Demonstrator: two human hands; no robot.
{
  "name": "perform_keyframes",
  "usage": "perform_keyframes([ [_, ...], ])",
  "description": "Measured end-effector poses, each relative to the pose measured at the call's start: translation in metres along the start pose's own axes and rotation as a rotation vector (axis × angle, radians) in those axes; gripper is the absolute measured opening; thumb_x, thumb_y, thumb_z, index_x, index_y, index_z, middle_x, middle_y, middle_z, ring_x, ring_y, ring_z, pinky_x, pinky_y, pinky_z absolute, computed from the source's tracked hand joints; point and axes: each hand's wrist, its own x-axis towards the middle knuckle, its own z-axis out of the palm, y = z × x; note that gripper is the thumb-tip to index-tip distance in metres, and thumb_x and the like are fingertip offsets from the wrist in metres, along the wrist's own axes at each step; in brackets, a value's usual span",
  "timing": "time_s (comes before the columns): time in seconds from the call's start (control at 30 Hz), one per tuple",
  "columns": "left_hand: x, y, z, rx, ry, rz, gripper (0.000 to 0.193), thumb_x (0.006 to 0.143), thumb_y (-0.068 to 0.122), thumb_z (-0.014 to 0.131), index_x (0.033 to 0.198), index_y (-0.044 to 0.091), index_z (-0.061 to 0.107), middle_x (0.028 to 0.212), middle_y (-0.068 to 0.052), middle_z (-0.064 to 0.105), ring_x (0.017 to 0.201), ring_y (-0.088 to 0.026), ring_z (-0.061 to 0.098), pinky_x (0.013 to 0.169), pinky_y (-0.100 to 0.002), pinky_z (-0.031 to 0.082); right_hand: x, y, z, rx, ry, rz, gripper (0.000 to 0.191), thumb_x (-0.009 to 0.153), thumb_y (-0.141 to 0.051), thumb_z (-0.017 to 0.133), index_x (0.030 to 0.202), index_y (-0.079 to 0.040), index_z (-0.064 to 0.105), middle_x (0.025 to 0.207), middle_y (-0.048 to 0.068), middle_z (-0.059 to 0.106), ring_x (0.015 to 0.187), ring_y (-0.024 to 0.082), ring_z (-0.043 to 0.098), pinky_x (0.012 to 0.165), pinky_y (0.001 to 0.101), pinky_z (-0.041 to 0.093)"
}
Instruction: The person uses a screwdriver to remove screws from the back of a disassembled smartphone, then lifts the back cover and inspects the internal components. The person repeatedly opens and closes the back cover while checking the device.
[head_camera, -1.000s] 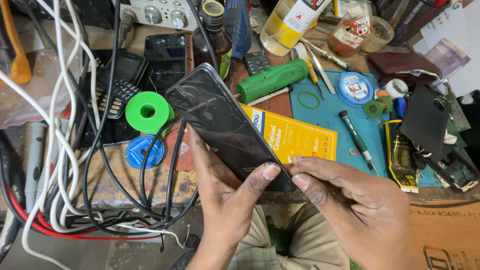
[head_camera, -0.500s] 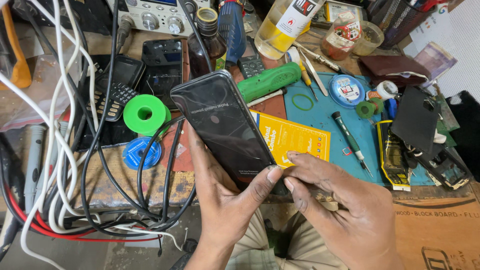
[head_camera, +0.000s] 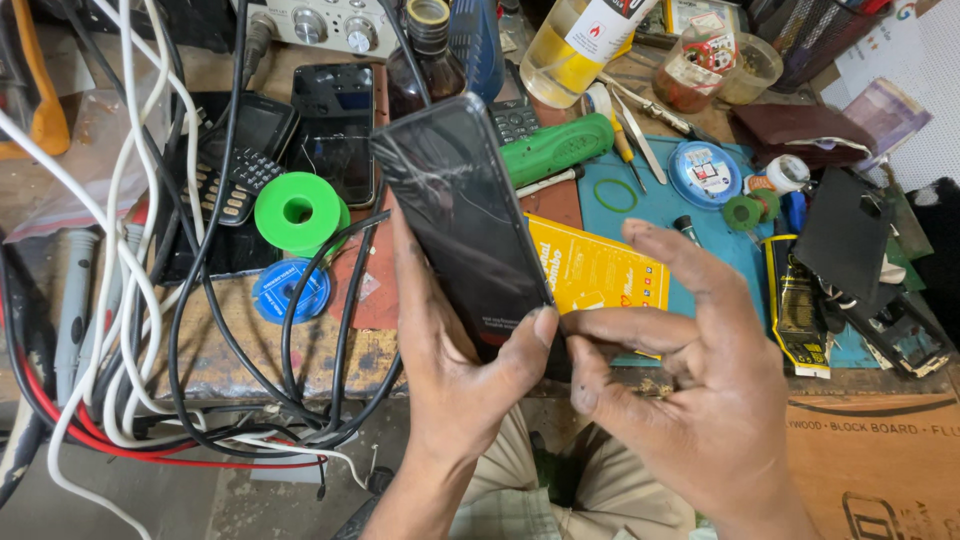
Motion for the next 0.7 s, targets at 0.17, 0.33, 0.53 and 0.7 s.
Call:
perform_keyframes([
  [0.17,0.016,-0.004,0.003,-0.058,-0.026,-0.074,0.107,0.087,-0.001,0.072,0.172,-0.005,0.007,0.164,-0.020,0.037,0.149,-0.022,0.044,0.129,-0.035,0.037,0.009,0.008,0.002,0.168,0.051,0.092,0.085,0.078,0.009,0.075,0.154,0.001,0.036,0.139,0.018,0.062,0.102,0.020,0.075,0.088,0.0306,0.063],
  [0.33,0.021,0.002,0.005,-0.105,-0.061,-0.136,0.106,0.085,-0.002,0.071,0.170,-0.004,0.007,0.164,-0.021,0.040,0.146,-0.023,0.048,0.123,-0.035,0.043,0.010,0.017,0.004,0.215,0.067,0.033,0.084,0.080,0.007,0.077,0.153,0.003,0.037,0.128,0.018,0.064,0.095,0.018,0.073,0.089,0.0275,0.059],
  [0.53,0.017,0.003,0.006,-0.102,-0.106,-0.117,0.107,0.085,-0.006,0.070,0.172,-0.003,0.007,0.162,-0.019,0.041,0.143,-0.020,0.050,0.125,-0.034,0.044,0.022,0.012,0.000,0.164,0.092,0.068,0.083,0.081,0.005,0.076,0.155,0.002,0.038,0.116,0.021,0.069,0.085,0.016,0.072,0.078,0.0236,0.057],
  [0.7,0.015,0.004,0.007,-0.044,-0.139,-0.090,0.106,0.082,-0.006,0.070,0.169,-0.004,0.008,0.154,-0.020,0.048,0.134,-0.019,0.057,0.119,-0.033,0.051,0.042,0.003,-0.004,0.145,0.094,0.020,0.078,0.081,0.004,0.073,0.150,0.003,0.036,0.129,0.019,0.068,0.095,0.019,0.075,0.072,0.0253,0.061],
])
